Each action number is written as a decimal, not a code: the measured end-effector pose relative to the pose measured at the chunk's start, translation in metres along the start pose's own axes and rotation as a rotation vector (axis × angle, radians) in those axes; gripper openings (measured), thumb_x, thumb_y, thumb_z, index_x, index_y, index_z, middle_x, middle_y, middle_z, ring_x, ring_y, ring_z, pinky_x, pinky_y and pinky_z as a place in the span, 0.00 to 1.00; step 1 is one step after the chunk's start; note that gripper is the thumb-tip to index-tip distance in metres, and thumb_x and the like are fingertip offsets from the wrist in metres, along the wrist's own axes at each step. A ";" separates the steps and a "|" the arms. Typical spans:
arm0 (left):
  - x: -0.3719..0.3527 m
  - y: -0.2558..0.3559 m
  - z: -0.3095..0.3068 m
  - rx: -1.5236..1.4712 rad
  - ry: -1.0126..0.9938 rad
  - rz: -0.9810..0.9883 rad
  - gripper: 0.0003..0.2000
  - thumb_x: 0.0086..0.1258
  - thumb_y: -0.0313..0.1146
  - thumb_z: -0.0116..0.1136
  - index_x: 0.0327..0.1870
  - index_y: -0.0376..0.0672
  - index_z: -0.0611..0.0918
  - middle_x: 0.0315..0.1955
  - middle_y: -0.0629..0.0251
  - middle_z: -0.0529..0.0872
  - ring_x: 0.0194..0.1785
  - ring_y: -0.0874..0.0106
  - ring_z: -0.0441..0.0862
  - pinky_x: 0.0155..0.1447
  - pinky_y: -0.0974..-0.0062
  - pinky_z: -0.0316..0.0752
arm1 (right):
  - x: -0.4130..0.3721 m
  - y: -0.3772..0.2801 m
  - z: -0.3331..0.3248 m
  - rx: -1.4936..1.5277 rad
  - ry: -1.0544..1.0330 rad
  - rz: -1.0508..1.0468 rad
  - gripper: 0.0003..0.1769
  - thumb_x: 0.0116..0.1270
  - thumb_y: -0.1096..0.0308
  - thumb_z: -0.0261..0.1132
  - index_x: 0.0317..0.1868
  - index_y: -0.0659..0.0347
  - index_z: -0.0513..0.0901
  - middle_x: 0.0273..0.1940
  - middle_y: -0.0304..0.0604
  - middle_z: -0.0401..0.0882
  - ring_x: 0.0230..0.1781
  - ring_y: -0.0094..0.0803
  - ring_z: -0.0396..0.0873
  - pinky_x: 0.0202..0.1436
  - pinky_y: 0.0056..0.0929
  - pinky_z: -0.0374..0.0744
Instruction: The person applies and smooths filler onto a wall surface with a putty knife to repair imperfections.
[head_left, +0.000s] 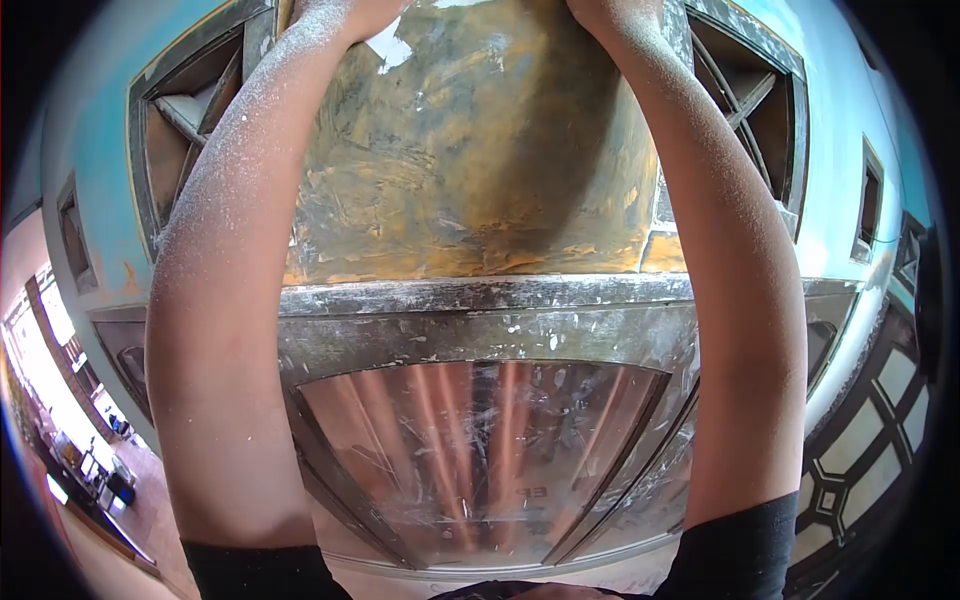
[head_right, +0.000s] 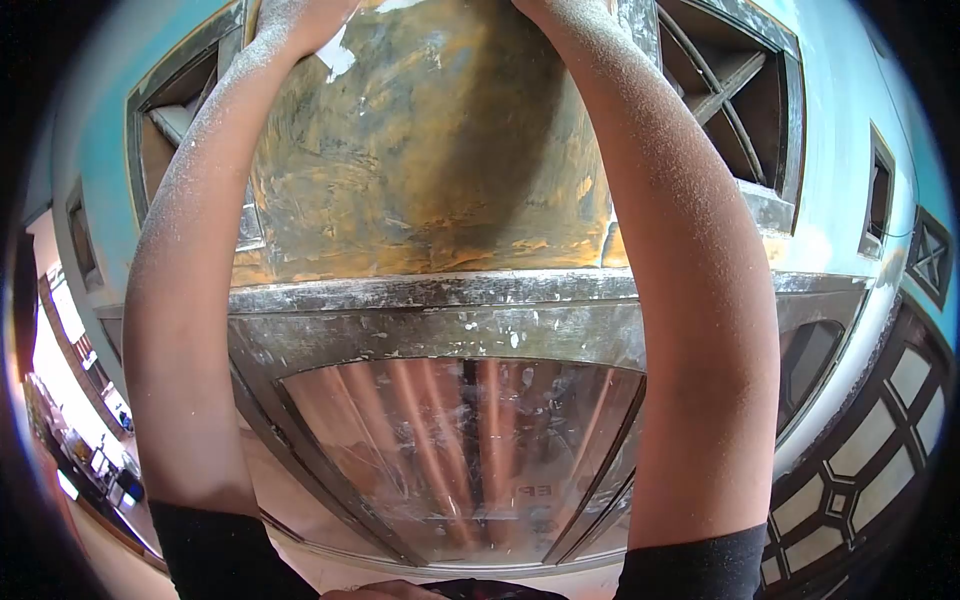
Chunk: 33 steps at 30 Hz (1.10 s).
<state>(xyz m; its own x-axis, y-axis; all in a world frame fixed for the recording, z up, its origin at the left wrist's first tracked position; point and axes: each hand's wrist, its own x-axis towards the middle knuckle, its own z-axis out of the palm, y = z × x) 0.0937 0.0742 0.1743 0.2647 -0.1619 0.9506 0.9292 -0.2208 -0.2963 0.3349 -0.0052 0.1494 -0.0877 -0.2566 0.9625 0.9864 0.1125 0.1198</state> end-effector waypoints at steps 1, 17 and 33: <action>0.000 0.001 -0.004 -0.005 0.000 -0.002 0.36 0.77 0.51 0.52 0.83 0.46 0.62 0.84 0.52 0.54 0.87 0.56 0.46 0.88 0.58 0.39 | 0.000 -0.002 -0.001 0.031 -0.025 0.028 0.24 0.73 0.54 0.64 0.66 0.48 0.83 0.52 0.57 0.88 0.55 0.57 0.85 0.61 0.53 0.80; 0.036 -0.022 0.002 -0.046 -0.048 -0.044 0.38 0.79 0.59 0.49 0.85 0.52 0.59 0.85 0.55 0.53 0.87 0.55 0.47 0.88 0.56 0.41 | 0.037 -0.008 0.015 0.233 0.068 0.040 0.19 0.71 0.56 0.68 0.60 0.49 0.86 0.48 0.55 0.90 0.53 0.56 0.86 0.63 0.51 0.77; 0.035 -0.015 -0.008 -0.054 -0.063 -0.103 0.36 0.79 0.59 0.45 0.85 0.55 0.59 0.86 0.58 0.52 0.88 0.57 0.45 0.88 0.56 0.36 | 0.039 0.002 0.030 0.049 0.150 0.033 0.21 0.72 0.54 0.66 0.63 0.44 0.87 0.46 0.52 0.91 0.52 0.50 0.87 0.66 0.51 0.73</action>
<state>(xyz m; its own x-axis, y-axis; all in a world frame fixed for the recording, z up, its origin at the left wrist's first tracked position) 0.0874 0.0642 0.2111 0.1854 -0.0752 0.9798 0.9377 -0.2847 -0.1992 0.3293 0.0138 0.1942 -0.0298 -0.3918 0.9196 0.9801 0.1691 0.1038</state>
